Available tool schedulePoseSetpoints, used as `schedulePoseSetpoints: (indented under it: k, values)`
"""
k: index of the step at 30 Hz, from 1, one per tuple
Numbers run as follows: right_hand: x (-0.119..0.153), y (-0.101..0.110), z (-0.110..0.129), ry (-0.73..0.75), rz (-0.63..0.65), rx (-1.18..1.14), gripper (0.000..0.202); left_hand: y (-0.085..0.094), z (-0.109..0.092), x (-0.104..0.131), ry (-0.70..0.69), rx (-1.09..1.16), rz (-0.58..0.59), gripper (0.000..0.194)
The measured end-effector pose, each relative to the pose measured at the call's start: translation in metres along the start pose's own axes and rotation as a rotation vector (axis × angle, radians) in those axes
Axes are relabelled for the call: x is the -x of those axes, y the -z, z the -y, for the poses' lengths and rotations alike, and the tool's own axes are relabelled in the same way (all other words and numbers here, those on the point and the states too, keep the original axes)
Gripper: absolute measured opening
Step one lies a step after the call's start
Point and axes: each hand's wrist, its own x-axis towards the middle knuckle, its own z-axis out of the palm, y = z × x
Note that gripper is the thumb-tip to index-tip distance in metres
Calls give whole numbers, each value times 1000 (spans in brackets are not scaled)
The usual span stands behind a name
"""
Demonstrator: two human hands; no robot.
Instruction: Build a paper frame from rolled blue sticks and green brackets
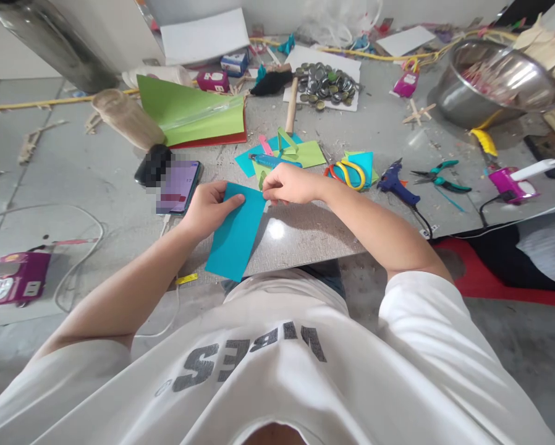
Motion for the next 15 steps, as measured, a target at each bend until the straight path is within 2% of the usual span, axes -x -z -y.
schedulePoseSetpoints:
  k: [3, 7, 10, 15]
  values:
    - [3, 1, 8, -47, -30, 13, 44, 2, -2, -1, 12, 43, 23, 46]
    - [3, -8, 30, -129, -179, 51, 53, 9, -4, -3, 18, 65, -30, 48]
    - [-4, -20, 43, -143, -271, 56, 60, 17, -3, -6, 18, 53, -88, 40]
    - [-16, -35, 39, -161, -275, -123, 54, 26, 2, -10, -33, -47, -161, 25]
